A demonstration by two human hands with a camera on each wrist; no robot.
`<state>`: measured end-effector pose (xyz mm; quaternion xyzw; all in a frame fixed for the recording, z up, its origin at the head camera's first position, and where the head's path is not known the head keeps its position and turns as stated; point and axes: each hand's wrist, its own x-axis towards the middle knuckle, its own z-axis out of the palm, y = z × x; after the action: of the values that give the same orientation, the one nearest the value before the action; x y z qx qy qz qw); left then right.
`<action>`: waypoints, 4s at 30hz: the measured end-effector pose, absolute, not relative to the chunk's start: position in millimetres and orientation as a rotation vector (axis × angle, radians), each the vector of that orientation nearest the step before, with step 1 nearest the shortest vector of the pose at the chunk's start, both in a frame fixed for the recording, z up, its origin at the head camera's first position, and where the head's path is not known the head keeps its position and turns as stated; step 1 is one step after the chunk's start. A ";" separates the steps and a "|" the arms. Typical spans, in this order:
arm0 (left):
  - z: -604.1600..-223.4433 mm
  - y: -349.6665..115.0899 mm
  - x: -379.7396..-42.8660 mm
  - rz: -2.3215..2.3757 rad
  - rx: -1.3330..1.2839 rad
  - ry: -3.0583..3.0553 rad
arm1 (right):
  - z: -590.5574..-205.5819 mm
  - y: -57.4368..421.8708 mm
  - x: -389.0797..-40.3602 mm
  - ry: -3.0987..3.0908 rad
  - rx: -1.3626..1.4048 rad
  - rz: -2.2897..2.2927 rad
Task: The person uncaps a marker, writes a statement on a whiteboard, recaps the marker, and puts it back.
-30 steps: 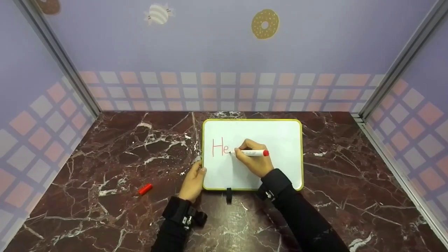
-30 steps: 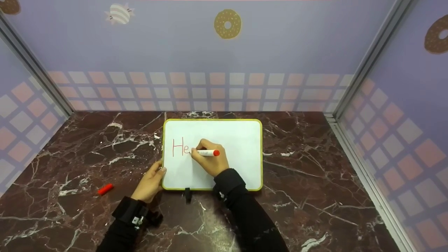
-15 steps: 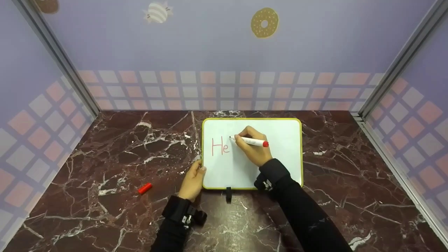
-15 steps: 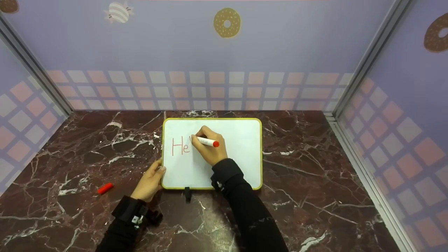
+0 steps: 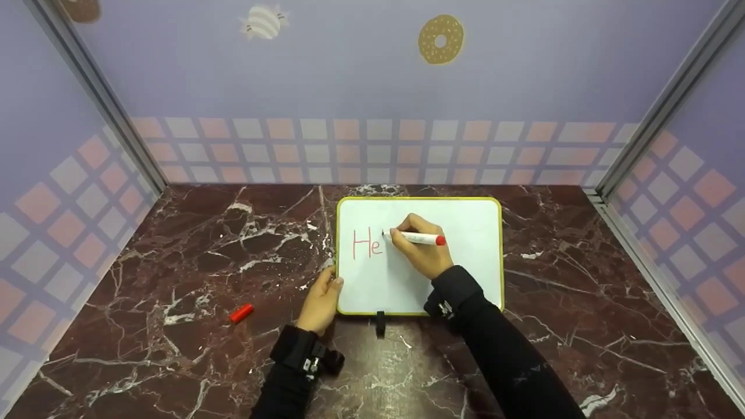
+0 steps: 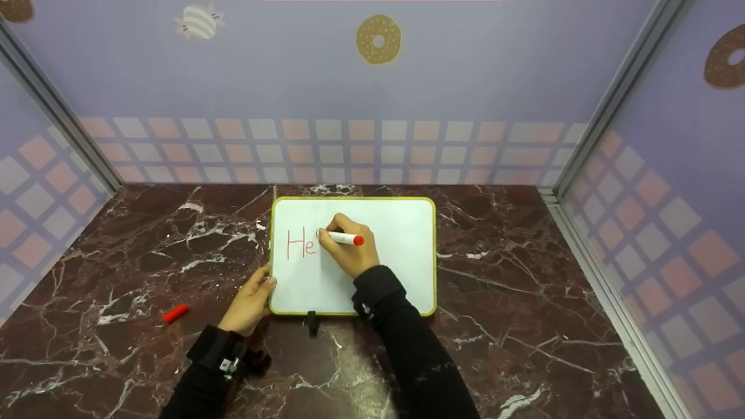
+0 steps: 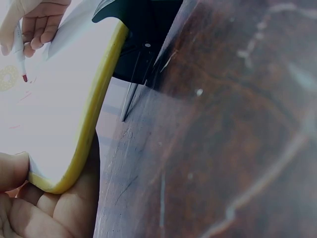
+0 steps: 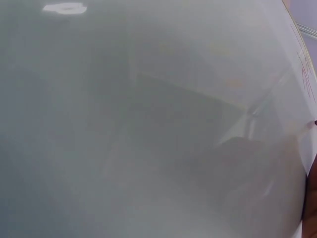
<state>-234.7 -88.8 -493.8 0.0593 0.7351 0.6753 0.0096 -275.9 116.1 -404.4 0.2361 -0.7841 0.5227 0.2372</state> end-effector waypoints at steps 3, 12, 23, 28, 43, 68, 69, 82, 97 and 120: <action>-493.1 -87.9 -234.5 2.098 0.157 2.303 | -405.9 117.0 -274.5 -2.162 0.657 1.417; -491.4 -88.0 -233.5 2.092 0.156 2.300 | -408.7 119.9 -268.2 -2.253 0.649 1.437; -492.8 -88.6 -234.1 2.107 0.203 2.290 | -408.0 122.3 -261.4 -2.342 0.643 1.419; -494.3 -88.1 -234.3 2.106 0.200 2.306 | -408.2 122.8 -260.4 -2.349 0.629 1.406; -493.8 -88.4 -233.9 2.105 0.174 2.293 | -409.2 127.6 -264.0 -2.289 0.668 1.481; -493.2 -87.5 -234.6 2.098 0.127 2.290 | -399.2 123.7 -279.9 -2.164 0.604 1.505; -493.1 -87.4 -234.5 2.093 0.126 2.296 | -399.3 123.6 -279.8 -2.164 0.604 1.500; -489.1 -87.3 -235.1 2.082 0.126 2.292 | -402.2 126.5 -277.0 -2.227 0.619 1.417; -491.2 -87.7 -234.6 2.076 0.116 2.306 | -405.7 129.1 -266.6 -2.321 0.640 1.412; -492.8 -88.7 -234.8 2.067 0.148 2.318 | -406.6 136.6 -264.8 -2.274 0.701 1.485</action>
<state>-234.8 -88.7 -492.8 0.0476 0.7454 0.6647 0.0163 -264.8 136.6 -406.6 0.2465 -0.7993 0.5219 0.1673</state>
